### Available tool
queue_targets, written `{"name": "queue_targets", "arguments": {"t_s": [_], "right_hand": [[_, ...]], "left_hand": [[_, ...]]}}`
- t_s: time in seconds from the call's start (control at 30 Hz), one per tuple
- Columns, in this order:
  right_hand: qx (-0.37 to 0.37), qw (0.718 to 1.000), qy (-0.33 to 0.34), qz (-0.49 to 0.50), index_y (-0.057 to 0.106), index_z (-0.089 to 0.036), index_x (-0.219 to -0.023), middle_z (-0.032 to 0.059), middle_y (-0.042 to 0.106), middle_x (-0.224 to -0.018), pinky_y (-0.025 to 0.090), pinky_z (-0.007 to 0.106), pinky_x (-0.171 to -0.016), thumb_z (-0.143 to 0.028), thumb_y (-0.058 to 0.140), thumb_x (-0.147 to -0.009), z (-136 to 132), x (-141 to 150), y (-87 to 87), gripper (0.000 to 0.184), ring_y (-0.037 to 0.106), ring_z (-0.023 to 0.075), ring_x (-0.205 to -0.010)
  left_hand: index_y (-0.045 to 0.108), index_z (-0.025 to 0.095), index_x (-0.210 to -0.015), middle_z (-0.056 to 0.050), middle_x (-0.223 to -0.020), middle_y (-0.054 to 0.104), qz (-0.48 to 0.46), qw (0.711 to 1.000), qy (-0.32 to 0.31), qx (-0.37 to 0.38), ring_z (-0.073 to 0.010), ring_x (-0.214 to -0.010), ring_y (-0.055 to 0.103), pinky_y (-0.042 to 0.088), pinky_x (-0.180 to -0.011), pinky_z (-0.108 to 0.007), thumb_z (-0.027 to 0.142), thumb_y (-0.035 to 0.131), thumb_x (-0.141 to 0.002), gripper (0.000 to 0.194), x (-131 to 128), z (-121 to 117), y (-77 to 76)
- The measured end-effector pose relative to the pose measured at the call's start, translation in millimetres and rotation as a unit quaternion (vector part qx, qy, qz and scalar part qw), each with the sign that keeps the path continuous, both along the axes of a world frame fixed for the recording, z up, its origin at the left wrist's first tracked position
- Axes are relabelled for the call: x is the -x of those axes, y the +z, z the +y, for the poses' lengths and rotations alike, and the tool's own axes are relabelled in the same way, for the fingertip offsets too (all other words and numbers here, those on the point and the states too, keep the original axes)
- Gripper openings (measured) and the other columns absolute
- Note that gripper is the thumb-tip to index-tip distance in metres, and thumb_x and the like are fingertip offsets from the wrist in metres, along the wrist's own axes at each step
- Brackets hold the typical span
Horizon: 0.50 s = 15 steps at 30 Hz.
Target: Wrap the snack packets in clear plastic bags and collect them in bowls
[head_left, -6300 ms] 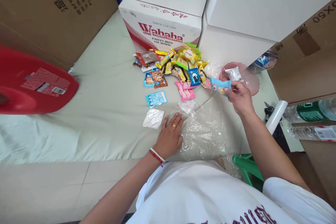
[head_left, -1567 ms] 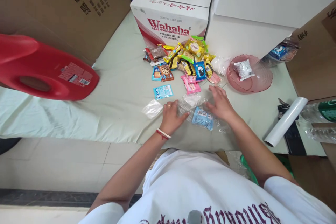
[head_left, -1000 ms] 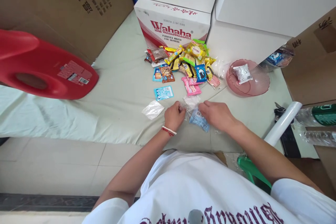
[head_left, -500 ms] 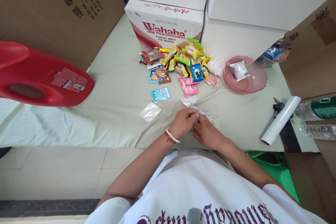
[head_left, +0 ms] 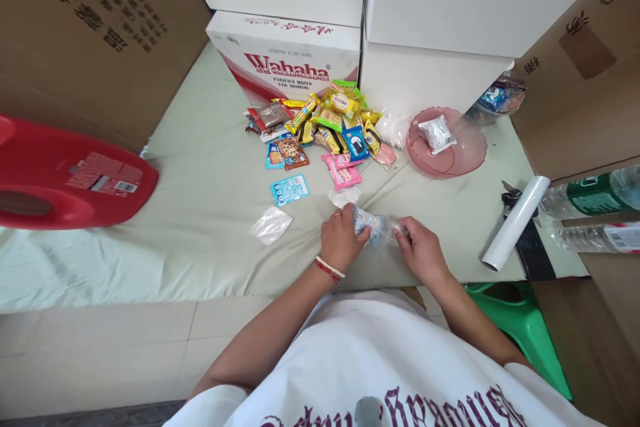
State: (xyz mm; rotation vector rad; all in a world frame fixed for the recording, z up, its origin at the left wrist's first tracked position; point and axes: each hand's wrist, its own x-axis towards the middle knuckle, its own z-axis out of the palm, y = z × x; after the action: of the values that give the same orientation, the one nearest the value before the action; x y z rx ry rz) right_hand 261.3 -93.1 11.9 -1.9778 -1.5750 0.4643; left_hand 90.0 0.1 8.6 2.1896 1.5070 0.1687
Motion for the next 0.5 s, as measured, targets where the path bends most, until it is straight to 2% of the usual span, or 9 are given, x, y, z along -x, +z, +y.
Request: {"name": "queue_targets", "arguments": {"t_s": [0.07, 0.17, 0.23, 0.33, 0.4, 0.5], "right_hand": [[0.002, 0.998, 0.027, 0.057, 0.065, -0.024, -0.115, 0.0074, 0.072, -0.101, 0.057, 0.037, -0.081, -0.029, 0.047, -0.099, 9.1, 11.8, 8.8, 0.025, 0.068, 0.0224, -0.086], [0.021, 0.981, 0.059, 0.183, 0.064, -0.024, -0.122, 0.0082, 0.073, -0.112, 0.057, 0.038, -0.088, -0.035, 0.044, -0.101, 20.8, 22.4, 10.9, 0.031, 0.07, 0.0228, -0.098], [0.046, 0.955, 0.056, 0.288, 0.063, -0.024, -0.124, 0.0071, 0.073, -0.112, 0.057, 0.037, -0.09, -0.046, 0.045, -0.102, 23.5, 24.6, 4.9, 0.036, 0.07, 0.022, -0.101], [0.055, 0.926, 0.001, 0.374, 0.059, -0.023, -0.127, 0.0074, 0.072, -0.111, 0.056, 0.038, -0.093, -0.058, 0.053, -0.097, 20.9, 25.7, -6.9, 0.046, 0.069, 0.0219, -0.102], [0.057, 0.916, -0.026, 0.395, 0.06, -0.022, -0.124, 0.0072, 0.073, -0.108, 0.056, 0.039, -0.092, -0.058, 0.06, -0.093, 18.6, 23.0, -9.3, 0.047, 0.069, 0.0219, -0.098], [0.04, 0.923, -0.037, 0.382, 0.066, -0.022, -0.118, 0.0056, 0.074, -0.104, 0.057, 0.037, -0.087, -0.052, 0.066, -0.09, 22.1, -3.5, 2.8, 0.041, 0.069, 0.0214, -0.093]], "left_hand": [[0.049, 0.016, -0.133, -0.016, -0.116, 0.065, -0.01, 1.0, -0.025, -0.015, -0.0324, -0.107, 0.062, 0.047, -0.088, -0.044, 0.039, 0.065, -0.089, 0.052, -3.9, -3.4, 4.3], [0.052, 0.016, -0.129, -0.017, -0.113, 0.064, -0.077, 0.991, -0.084, -0.072, -0.0321, -0.108, 0.061, 0.046, -0.092, -0.047, 0.02, 0.053, -0.091, 0.038, -6.5, -12.5, 8.1], [0.051, 0.018, -0.131, -0.017, -0.116, 0.062, -0.162, 0.974, -0.141, -0.075, -0.0322, -0.113, 0.059, 0.045, -0.098, -0.049, 0.015, 0.052, -0.085, 0.045, -6.4, -18.3, 6.2], [0.041, 0.018, -0.138, -0.018, -0.131, 0.057, -0.301, 0.932, -0.201, -0.013, -0.0329, -0.124, 0.054, 0.044, -0.107, -0.052, 0.015, 0.057, -0.072, 0.068, -5.7, -23.5, -1.1], [0.035, 0.019, -0.141, -0.017, -0.134, 0.057, -0.371, 0.907, -0.194, 0.047, -0.0297, -0.125, 0.056, 0.047, -0.108, -0.049, 0.013, 0.055, -0.07, 0.074, -3.5, -23.8, -4.0], [0.036, 0.022, -0.139, -0.015, -0.13, 0.057, -0.447, 0.88, -0.115, 0.111, -0.0243, -0.117, 0.06, 0.054, -0.097, -0.042, 0.017, 0.053, -0.076, 0.065, 11.2, -19.0, -0.9]]}}
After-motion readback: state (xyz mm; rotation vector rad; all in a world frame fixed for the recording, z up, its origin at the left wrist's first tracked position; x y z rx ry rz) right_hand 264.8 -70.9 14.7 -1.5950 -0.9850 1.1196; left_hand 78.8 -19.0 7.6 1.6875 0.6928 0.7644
